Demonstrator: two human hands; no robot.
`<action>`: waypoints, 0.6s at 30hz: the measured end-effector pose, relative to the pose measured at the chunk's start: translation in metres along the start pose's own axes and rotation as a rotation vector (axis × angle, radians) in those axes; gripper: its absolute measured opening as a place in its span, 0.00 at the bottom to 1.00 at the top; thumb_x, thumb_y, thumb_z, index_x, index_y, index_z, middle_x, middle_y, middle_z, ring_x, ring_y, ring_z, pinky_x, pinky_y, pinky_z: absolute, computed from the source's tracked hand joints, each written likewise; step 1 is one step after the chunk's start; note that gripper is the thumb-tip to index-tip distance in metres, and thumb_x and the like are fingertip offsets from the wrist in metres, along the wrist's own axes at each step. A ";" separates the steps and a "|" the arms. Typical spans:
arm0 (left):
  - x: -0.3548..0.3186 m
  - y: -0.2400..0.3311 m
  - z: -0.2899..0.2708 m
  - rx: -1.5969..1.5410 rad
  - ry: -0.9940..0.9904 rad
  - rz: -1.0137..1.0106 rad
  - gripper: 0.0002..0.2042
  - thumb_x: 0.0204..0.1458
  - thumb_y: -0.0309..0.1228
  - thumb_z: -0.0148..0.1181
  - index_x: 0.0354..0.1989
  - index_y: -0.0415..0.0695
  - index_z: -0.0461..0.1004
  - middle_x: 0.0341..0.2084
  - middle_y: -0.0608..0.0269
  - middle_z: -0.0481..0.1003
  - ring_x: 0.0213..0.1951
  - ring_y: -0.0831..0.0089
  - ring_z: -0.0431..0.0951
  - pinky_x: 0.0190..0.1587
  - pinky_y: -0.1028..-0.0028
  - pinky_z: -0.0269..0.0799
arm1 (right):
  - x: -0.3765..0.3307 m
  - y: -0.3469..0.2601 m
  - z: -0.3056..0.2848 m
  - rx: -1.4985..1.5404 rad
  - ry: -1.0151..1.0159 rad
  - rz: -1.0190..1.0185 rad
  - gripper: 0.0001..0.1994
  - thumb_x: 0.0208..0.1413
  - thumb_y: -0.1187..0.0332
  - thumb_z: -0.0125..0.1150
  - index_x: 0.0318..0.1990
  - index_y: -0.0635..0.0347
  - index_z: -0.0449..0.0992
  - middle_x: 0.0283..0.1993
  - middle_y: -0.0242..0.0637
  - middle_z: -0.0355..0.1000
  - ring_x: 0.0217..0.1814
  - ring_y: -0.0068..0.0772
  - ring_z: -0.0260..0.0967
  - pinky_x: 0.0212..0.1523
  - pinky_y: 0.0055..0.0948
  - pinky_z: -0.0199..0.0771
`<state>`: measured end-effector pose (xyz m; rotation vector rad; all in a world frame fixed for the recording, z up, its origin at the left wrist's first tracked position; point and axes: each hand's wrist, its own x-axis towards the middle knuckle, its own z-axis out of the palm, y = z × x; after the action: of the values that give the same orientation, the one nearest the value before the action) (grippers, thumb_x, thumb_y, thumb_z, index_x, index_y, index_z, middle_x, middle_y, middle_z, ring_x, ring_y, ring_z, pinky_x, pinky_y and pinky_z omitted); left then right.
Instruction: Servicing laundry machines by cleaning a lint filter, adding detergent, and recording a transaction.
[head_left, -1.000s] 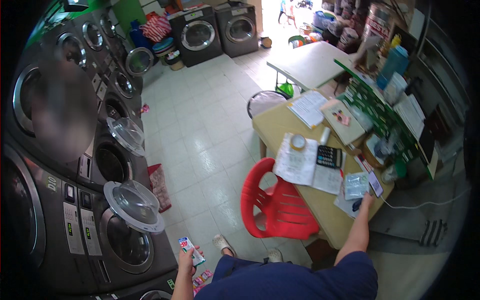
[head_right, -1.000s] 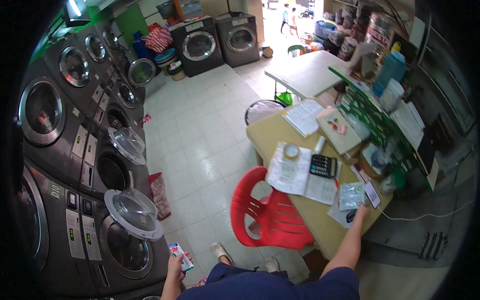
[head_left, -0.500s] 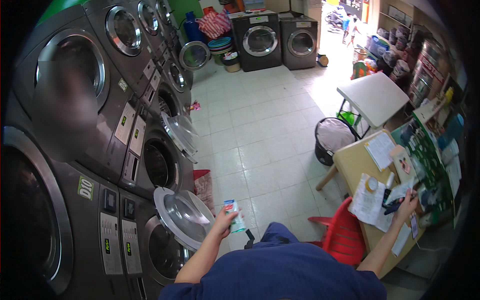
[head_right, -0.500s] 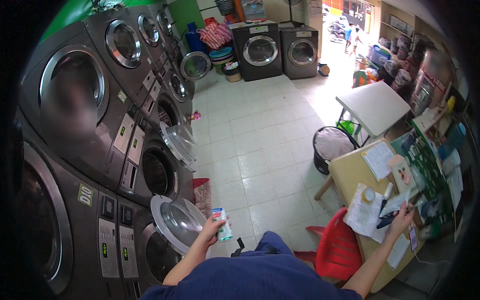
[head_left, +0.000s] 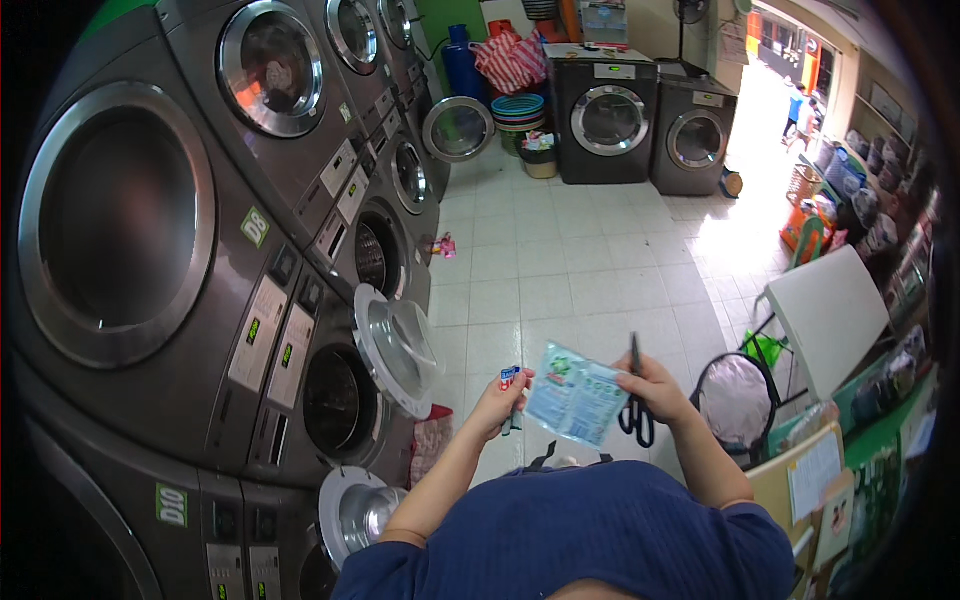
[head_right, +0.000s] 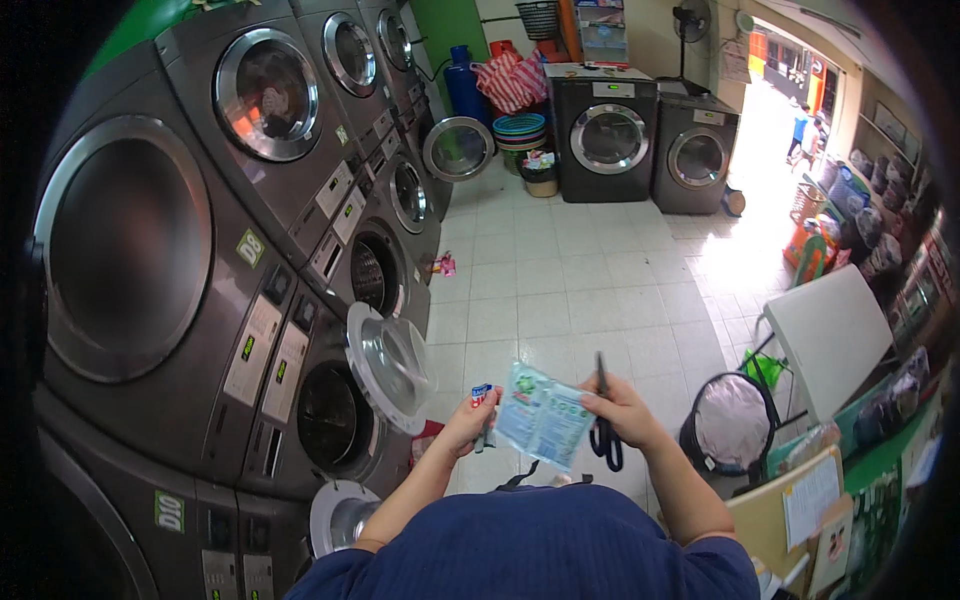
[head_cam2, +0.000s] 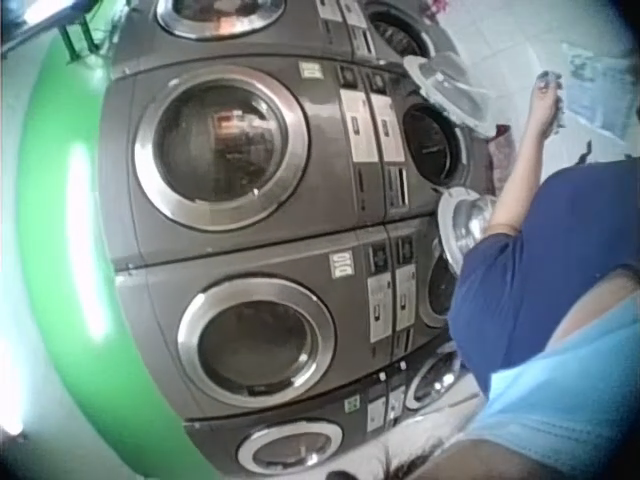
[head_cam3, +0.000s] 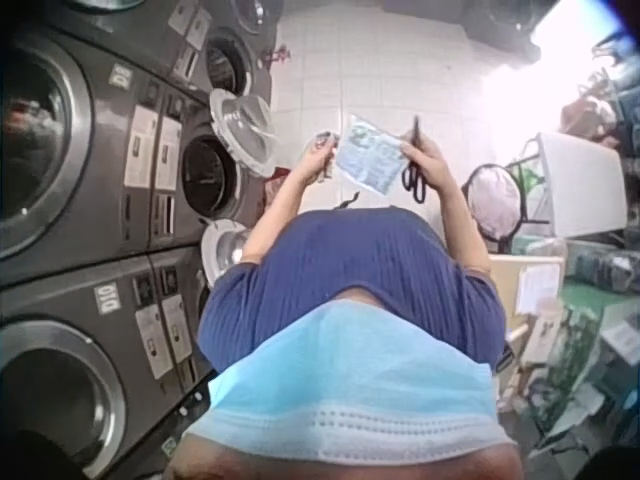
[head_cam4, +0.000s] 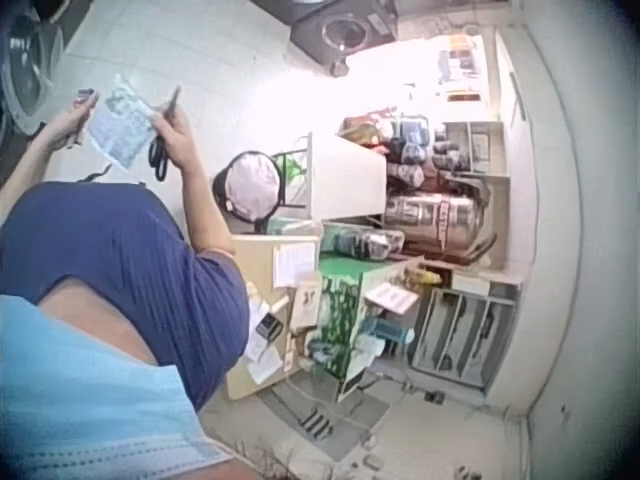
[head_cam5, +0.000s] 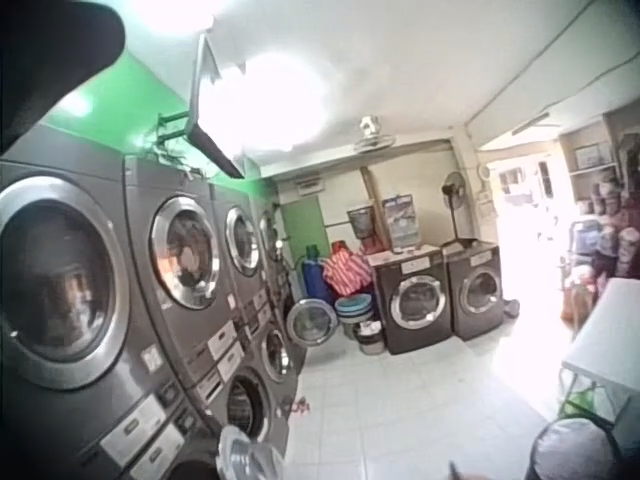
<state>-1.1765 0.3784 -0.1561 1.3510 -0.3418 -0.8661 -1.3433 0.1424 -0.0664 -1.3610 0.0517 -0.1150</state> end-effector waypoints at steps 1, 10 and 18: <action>0.020 0.005 -0.009 -0.005 0.013 0.003 0.16 0.60 0.41 0.51 0.47 0.41 0.69 0.32 0.68 0.72 0.25 0.83 0.69 0.31 0.80 0.69 | 0.041 0.005 -0.007 0.019 -0.075 0.000 0.08 0.58 0.67 0.55 0.35 0.62 0.67 0.30 0.30 0.68 0.27 0.18 0.64 0.28 0.20 0.66; 0.249 0.057 -0.060 -0.395 -0.130 0.058 0.16 0.52 0.29 0.61 0.48 0.47 0.64 0.39 0.65 0.73 0.43 0.75 0.74 0.45 0.73 0.70 | 0.323 0.037 -0.104 0.150 0.025 0.196 0.07 0.59 0.67 0.54 0.33 0.57 0.63 0.26 0.28 0.64 0.18 0.17 0.62 0.18 0.17 0.63; 0.531 0.167 -0.041 0.044 -0.266 0.129 0.26 0.41 0.27 0.71 0.46 0.46 0.61 0.34 0.67 0.72 0.37 0.81 0.72 0.39 0.76 0.69 | 0.524 0.021 -0.224 0.222 0.249 0.190 0.07 0.59 0.67 0.56 0.34 0.55 0.64 0.24 0.28 0.65 0.17 0.17 0.62 0.18 0.17 0.63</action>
<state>-0.7440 0.0259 -0.1455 1.2406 -0.6505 -0.9353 -0.8449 -0.1302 -0.1178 -1.1085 0.3663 -0.1258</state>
